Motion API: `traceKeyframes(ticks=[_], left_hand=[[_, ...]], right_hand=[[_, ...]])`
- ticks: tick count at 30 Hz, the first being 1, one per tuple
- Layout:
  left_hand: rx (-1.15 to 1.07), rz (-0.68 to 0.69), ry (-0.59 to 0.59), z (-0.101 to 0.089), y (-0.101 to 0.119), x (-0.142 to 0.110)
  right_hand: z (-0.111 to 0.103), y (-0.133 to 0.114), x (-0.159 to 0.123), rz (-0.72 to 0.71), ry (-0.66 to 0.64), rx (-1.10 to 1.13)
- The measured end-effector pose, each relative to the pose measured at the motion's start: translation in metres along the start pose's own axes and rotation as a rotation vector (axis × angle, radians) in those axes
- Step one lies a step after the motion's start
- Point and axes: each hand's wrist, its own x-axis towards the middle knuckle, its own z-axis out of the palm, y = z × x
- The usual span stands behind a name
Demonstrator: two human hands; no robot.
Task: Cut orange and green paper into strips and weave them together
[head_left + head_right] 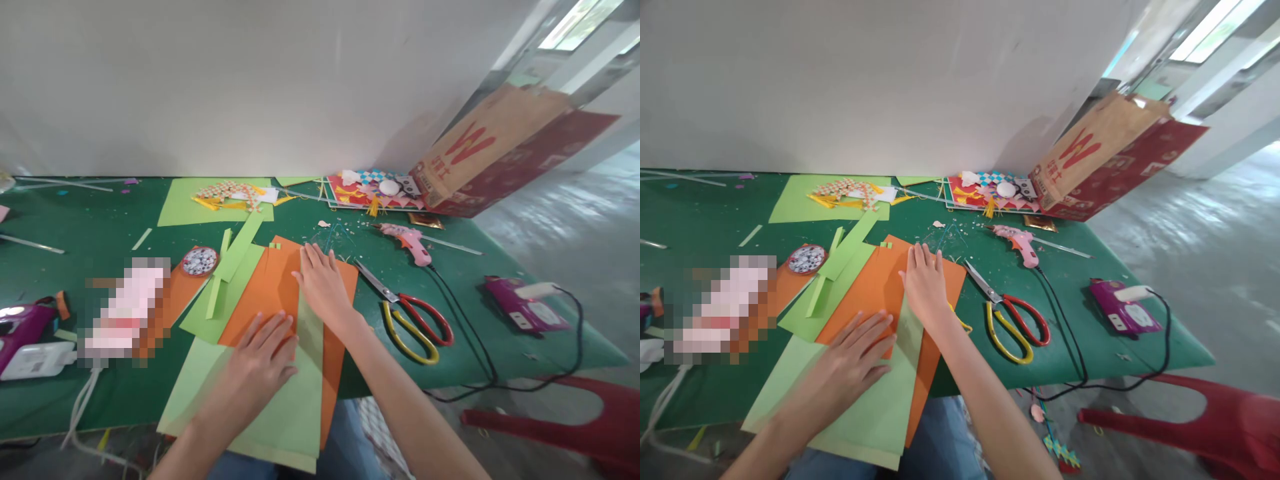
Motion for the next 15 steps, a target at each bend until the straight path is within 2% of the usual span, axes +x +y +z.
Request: traceKeyframes(ticks=[6, 11, 15], left_hand=[[0.052, -0.044, -0.055, 0.000, -0.009, 0.003], [0.103, -0.005, -0.029, -0.003, -0.008, 0.011], [0.102, -0.048, 0.020, -0.002, -0.004, 0.019]], right_hand=[[-0.012, 0.003, -0.054, -0.124, 0.103, 0.018], [-0.014, 0.014, -0.090, -0.082, 0.170, -0.035], [-0.013, 0.020, -0.099, -0.046, 0.204, -0.014]])
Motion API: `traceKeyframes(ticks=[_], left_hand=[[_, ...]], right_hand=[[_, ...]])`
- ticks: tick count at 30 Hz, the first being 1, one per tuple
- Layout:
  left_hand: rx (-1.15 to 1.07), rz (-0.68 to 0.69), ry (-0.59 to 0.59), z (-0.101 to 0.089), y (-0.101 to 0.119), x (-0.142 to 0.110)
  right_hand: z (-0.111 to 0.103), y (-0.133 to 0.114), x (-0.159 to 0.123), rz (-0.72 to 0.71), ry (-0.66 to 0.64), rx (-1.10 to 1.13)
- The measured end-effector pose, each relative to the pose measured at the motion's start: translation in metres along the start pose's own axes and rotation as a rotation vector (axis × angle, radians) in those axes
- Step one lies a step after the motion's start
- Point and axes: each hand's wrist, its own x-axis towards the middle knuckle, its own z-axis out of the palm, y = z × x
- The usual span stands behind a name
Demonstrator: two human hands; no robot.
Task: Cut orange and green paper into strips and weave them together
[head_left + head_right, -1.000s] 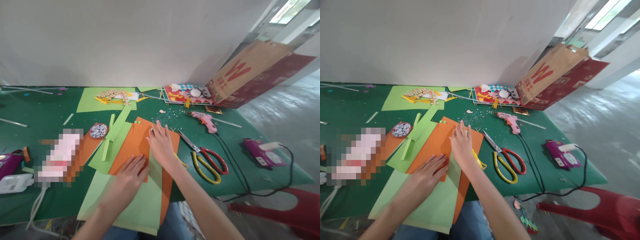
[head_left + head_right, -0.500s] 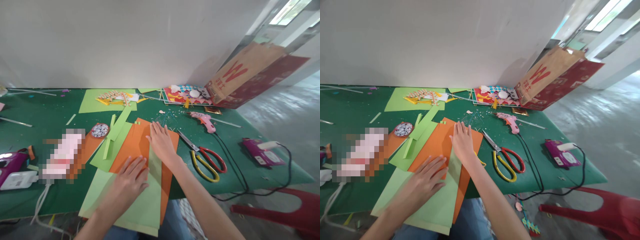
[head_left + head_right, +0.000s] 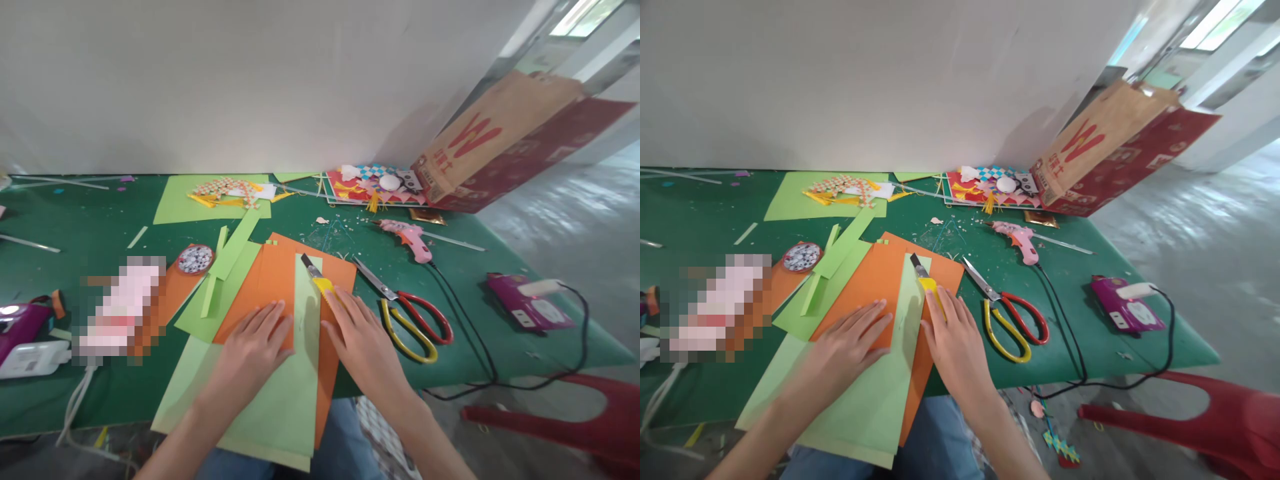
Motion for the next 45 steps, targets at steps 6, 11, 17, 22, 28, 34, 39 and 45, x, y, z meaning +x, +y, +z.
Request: traceKeyframes(ticks=[6, 11, 17, 22, 28, 34, 39, 45], left_hand=[[0.087, -0.102, 0.065, 0.017, 0.002, 0.007], [0.080, -0.139, -0.012, 0.015, 0.000, 0.007], [-0.056, 0.012, -0.177, -0.007, -0.012, 0.000], [0.038, 0.105, -0.076, -0.004, -0.015, -0.001], [0.114, 0.080, 0.012, 0.001, -0.010, 0.004], [0.081, 0.047, 0.016, 0.010, -0.016, 0.006], [-0.017, 0.060, -0.005, 0.016, -0.021, 0.005], [-0.049, 0.026, -0.028, 0.019, -0.021, 0.004]], right_hand=[[0.004, 0.002, 0.010, 0.045, 0.007, 0.024], [0.010, 0.004, 0.021, 0.072, 0.027, 0.020], [0.018, 0.005, 0.020, 0.087, 0.115, 0.070], [0.018, 0.006, 0.019, 0.071, 0.156, 0.072], [0.018, 0.006, 0.019, 0.068, 0.176, 0.094], [0.012, 0.011, 0.014, 0.031, 0.219, 0.212], [-0.003, 0.023, -0.002, -0.034, 0.125, 0.302], [-0.026, 0.026, -0.020, -0.143, 0.006, 0.233]])
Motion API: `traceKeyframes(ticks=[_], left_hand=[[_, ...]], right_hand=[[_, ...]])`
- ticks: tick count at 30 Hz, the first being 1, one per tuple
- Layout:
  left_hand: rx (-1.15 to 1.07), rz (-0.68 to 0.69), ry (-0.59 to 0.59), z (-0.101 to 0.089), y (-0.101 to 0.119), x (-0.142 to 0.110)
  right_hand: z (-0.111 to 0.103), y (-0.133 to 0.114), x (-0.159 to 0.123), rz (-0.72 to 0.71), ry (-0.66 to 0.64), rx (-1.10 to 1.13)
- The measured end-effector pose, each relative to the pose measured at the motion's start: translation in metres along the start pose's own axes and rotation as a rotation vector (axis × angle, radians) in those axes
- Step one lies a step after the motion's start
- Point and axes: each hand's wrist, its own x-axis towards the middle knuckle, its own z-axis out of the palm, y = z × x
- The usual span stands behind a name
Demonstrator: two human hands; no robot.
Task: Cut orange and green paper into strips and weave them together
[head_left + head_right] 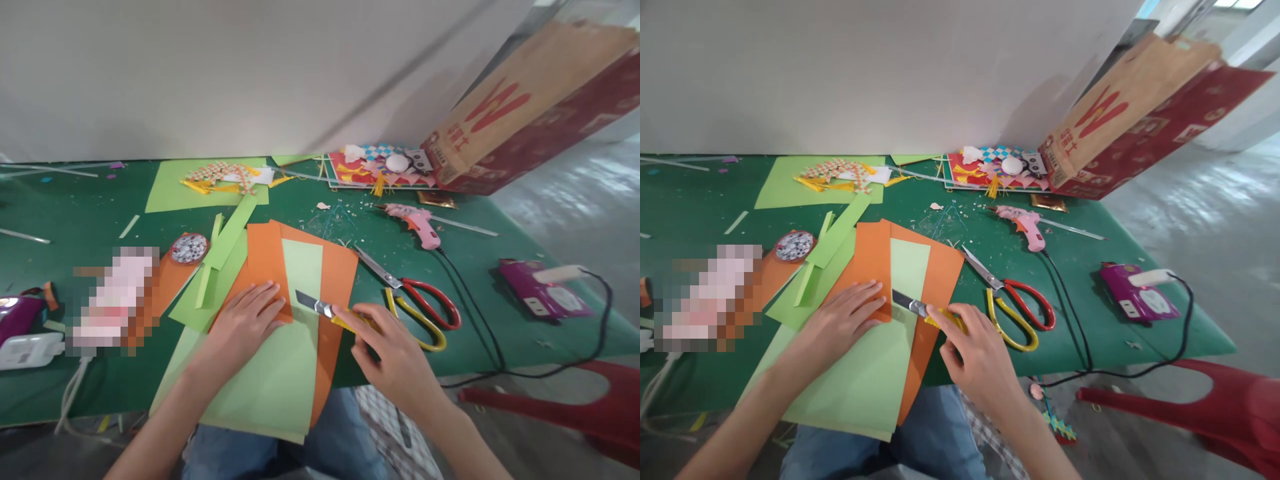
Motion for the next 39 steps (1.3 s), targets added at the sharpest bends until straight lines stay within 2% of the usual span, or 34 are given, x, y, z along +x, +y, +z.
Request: traceKeyframes(ticks=[5, 12, 24, 32, 39], left_hand=[[-0.014, -0.007, -0.034, 0.000, 0.000, -0.002], [-0.048, -0.017, -0.061, -0.002, 0.001, -0.002], [-0.065, -0.021, -0.061, -0.002, 0.002, -0.001], [-0.074, -0.029, -0.068, -0.002, 0.002, -0.002], [-0.057, -0.028, -0.062, -0.001, 0.003, -0.002]], right_hand=[[-0.008, -0.004, -0.008, -0.052, -0.066, -0.064], [-0.008, -0.010, -0.015, -0.087, -0.170, -0.081], [-0.007, -0.014, -0.011, -0.074, -0.164, -0.108], [-0.010, -0.037, -0.014, -0.039, -0.255, -0.012], [-0.003, -0.051, -0.014, 0.008, -0.296, 0.003]])
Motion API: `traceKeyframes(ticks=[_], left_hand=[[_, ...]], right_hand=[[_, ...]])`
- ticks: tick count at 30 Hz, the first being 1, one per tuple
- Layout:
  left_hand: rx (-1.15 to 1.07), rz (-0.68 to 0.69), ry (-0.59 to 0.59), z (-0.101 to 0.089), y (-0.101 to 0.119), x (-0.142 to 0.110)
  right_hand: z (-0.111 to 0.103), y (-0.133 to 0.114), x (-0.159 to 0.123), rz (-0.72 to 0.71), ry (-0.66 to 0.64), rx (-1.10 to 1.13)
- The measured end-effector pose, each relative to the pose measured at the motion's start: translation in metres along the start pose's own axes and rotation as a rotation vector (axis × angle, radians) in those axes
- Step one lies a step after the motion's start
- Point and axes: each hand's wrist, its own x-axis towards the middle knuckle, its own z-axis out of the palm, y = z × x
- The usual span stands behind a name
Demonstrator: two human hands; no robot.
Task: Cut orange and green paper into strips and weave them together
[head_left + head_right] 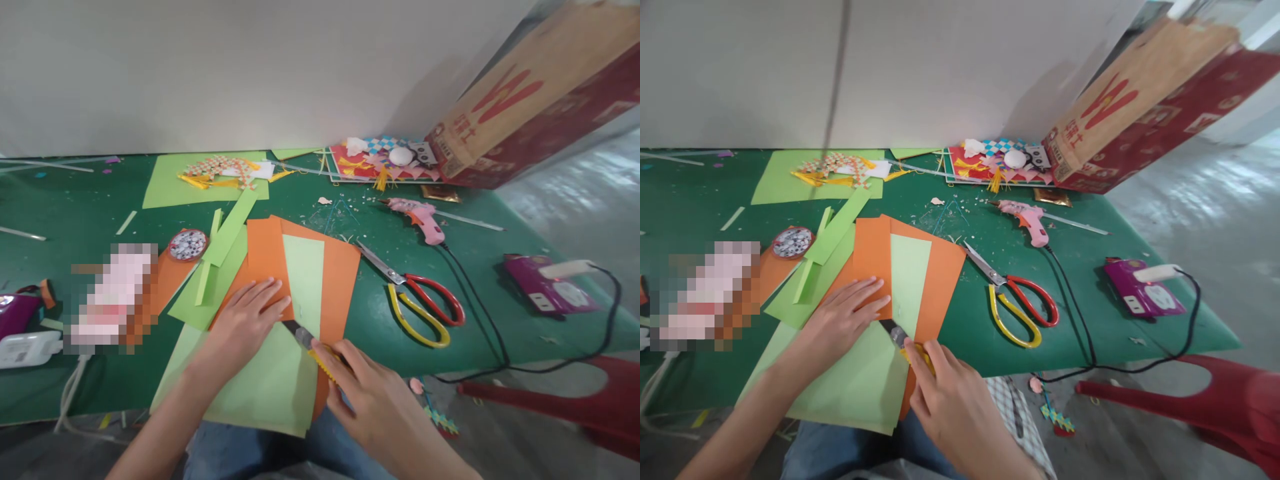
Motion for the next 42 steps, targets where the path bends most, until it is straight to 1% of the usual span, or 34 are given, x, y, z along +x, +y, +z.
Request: traceKeyframes(ticks=[3, 8, 14, 18, 23, 35, 38, 42], left_hand=[[-0.011, -0.001, -0.003, 0.000, 0.000, 0.000], [-0.023, -0.004, -0.010, 0.000, 0.000, 0.000], [-0.032, 0.000, -0.017, 0.000, -0.001, -0.001], [-0.022, 0.000, -0.016, 0.001, -0.001, -0.001], [-0.009, 0.012, 0.003, 0.002, -0.001, -0.001], [-0.025, 0.005, -0.021, 0.002, -0.001, -0.002], [-0.019, 0.009, -0.028, 0.003, -0.002, -0.003], [-0.009, 0.012, -0.009, 0.003, -0.003, -0.002]], right_hand=[[0.001, -0.003, 0.003, -0.007, 0.012, -0.018], [0.000, -0.006, 0.005, -0.012, 0.067, -0.065], [-0.001, -0.003, -0.001, -0.018, 0.103, -0.084], [0.002, -0.001, -0.001, 0.001, 0.101, -0.077], [0.004, 0.004, 0.007, 0.004, 0.129, -0.087], [0.007, 0.015, 0.025, -0.012, 0.168, -0.130], [0.008, 0.017, 0.030, -0.003, 0.154, -0.137], [0.008, 0.018, 0.034, 0.009, 0.135, -0.142]])
